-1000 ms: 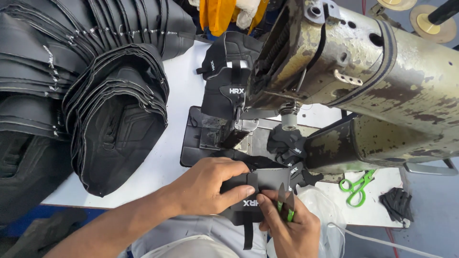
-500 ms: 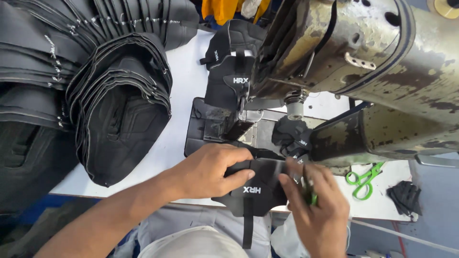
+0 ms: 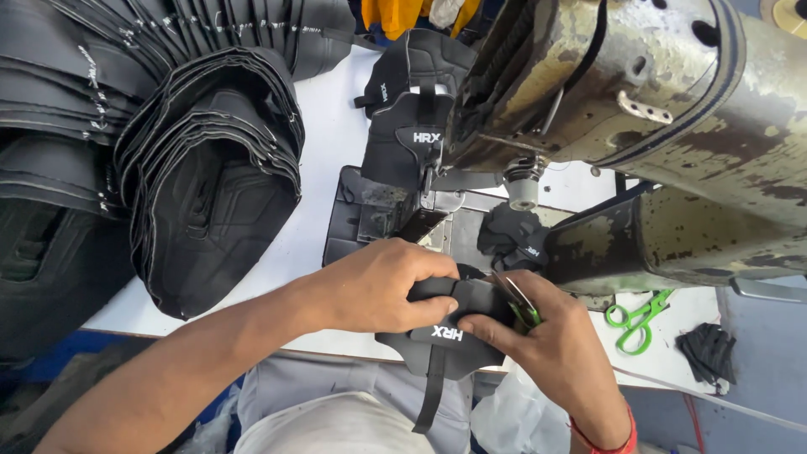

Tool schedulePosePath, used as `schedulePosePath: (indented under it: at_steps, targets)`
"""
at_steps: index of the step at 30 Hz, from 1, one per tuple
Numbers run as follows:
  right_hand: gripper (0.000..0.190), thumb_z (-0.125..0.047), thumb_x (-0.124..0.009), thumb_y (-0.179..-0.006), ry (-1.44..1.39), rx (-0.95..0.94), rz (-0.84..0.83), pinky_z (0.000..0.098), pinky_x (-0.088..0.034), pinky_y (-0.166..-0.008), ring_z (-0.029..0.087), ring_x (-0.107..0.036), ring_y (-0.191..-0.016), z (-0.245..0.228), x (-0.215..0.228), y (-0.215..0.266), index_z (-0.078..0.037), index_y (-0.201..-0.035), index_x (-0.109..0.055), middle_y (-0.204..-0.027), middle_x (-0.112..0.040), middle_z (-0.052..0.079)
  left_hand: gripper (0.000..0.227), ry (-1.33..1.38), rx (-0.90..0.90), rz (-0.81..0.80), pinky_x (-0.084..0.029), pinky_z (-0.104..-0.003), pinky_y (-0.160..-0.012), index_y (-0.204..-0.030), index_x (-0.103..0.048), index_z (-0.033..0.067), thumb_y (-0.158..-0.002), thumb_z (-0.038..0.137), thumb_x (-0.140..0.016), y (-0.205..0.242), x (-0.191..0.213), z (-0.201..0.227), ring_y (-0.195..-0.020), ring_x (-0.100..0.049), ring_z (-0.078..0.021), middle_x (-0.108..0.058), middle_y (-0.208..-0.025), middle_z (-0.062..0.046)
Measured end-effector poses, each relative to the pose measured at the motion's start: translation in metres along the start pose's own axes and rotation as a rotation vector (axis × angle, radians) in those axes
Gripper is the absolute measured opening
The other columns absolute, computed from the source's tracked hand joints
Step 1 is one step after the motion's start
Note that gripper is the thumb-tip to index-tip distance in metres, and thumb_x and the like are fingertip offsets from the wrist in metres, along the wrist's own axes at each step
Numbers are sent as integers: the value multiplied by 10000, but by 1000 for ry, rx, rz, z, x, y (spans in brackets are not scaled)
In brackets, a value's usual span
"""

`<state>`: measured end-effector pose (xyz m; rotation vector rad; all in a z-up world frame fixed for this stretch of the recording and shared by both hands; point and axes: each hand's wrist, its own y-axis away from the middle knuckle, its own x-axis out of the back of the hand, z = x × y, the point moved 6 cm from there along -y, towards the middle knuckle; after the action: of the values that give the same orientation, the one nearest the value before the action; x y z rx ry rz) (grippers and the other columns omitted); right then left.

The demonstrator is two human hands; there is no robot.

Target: The person uses a sewing machine to stitch black knee pads, guiding the fabric under the needle and trimming excess thread with scissors. They repeatedly pick up knee pads from a stack, sew them, and place the finished items aside.

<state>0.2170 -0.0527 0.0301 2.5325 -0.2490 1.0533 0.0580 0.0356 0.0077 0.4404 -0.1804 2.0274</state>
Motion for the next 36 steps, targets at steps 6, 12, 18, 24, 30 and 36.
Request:
schedulePosePath:
  at_steps: [6, 12, 18, 24, 30, 36]
  targets:
    - [514, -303, -929, -623, 34, 110, 44, 320, -546, -581, 125, -645, -641, -2, 2, -1, -44, -1020, -730, -768, -746, 67, 229, -27, -60, 22, -510, -375, -584, -955, -721, 51, -849, 254, -709, -3, 1, -4, -605, -678, -233, -699, -708, -106]
    - [586, -322, -936, -599, 60, 71, 60, 328, -546, -561, 133, -661, -623, -5, 1, 0, -47, -1070, -723, -764, -744, 86, 244, -32, -27, -16, -510, -380, -593, -987, -728, 63, -840, 256, -707, -3, 3, -4, -609, -678, -234, -702, -715, -107]
    - [595, -322, -935, -607, 74, 89, 84, 331, -547, -568, 137, -670, -636, -7, 1, 0, -39, -1083, -717, -784, -749, 98, 255, -34, 19, -29, -511, -384, -596, -1000, -731, 68, -847, 269, -702, -3, 5, -4, -600, -684, -236, -711, -707, -109]
    - [575, -323, -933, -606, 77, 72, 71, 334, -548, -583, 153, -669, -631, -9, 0, 0, -54, -1068, -721, -772, -750, 99, 294, -37, 73, -52, -523, -374, -614, -997, -725, 57, -844, 308, -709, -3, 8, -7, -603, -688, -229, -722, -699, -120]
    - [604, -376, -953, -621, 104, 52, 57, 341, -548, -585, 171, -688, -636, -11, 0, 0, -71, -1084, -716, -789, -747, 87, 279, -17, 96, -126, -504, -367, -596, -918, -744, 50, -861, 317, -689, -7, 7, -14, -600, -668, -205, -725, -683, -102]
    - [593, -352, -926, -610, 80, 114, 57, 335, -557, -608, 167, -702, -677, -7, 0, 0, -63, -1083, -715, -826, -753, 83, 276, -44, 71, -107, -500, -363, -597, -899, -744, 44, -863, 312, -689, -7, 7, -12, -590, -656, -188, -714, -677, -87]
